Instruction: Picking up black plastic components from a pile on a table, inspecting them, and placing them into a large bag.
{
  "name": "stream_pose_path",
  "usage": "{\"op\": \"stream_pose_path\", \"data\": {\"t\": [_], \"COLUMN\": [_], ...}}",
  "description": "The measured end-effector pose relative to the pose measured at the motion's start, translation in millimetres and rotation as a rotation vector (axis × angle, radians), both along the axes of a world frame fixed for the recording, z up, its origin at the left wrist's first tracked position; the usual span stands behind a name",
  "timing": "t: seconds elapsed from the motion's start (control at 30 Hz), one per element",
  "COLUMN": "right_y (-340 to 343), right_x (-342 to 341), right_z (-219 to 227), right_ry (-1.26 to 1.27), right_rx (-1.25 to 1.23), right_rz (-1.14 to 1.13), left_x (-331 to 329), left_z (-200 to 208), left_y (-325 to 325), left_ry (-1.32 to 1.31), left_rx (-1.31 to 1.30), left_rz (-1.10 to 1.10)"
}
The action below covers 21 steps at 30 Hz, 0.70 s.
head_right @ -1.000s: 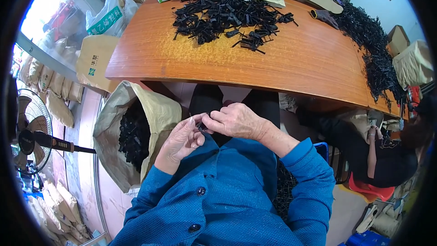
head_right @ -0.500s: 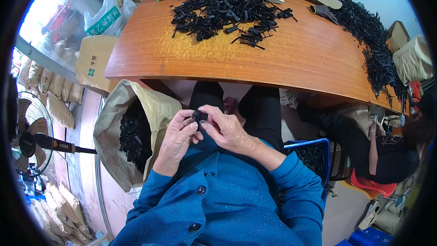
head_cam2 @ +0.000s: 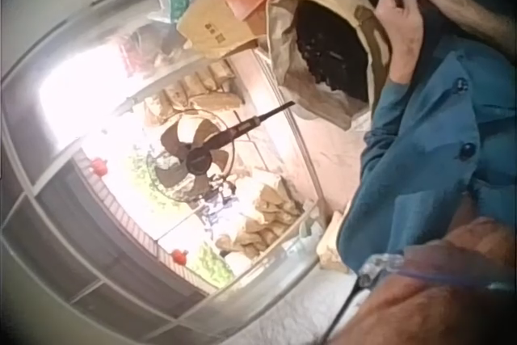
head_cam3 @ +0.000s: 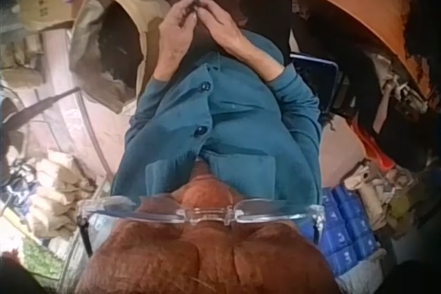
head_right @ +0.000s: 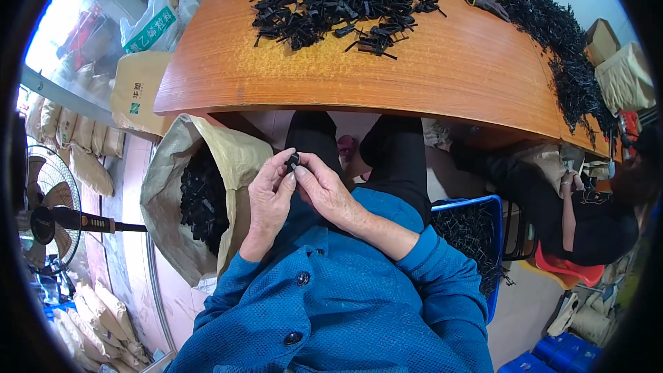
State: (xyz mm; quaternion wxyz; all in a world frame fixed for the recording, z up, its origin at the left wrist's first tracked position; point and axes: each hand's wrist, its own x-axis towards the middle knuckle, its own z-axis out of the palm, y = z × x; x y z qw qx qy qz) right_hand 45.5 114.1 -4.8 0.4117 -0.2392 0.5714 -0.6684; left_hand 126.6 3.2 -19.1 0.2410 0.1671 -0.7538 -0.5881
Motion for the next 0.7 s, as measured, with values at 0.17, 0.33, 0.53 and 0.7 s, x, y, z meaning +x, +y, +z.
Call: {"op": "stream_pose_path", "data": {"t": [0.17,0.33,0.53,0.7], "right_y": [-3.8,-4.6,-2.6,-6.4], "right_x": [1.7,2.6,-4.7,-8.6], "right_z": [-8.0,-0.4,-4.0,-13.6], "right_ry": [0.02,-0.068,-0.348,-0.29], "right_rx": [-0.016,0.004,0.091,0.214], "right_rz": [-0.043,-0.029,0.021,-0.015], "left_x": [-0.8,0.0,-1.3,-7.9], "left_z": [1.7,2.7,2.2,-13.2], "left_y": [1.4,3.5,4.6,3.2], "left_ry": [-0.026,0.037,-0.022,-0.018], "left_rx": [-0.048,-0.265,-0.412,-0.453], "left_rz": [0.012,0.088,0.086,0.094]}}
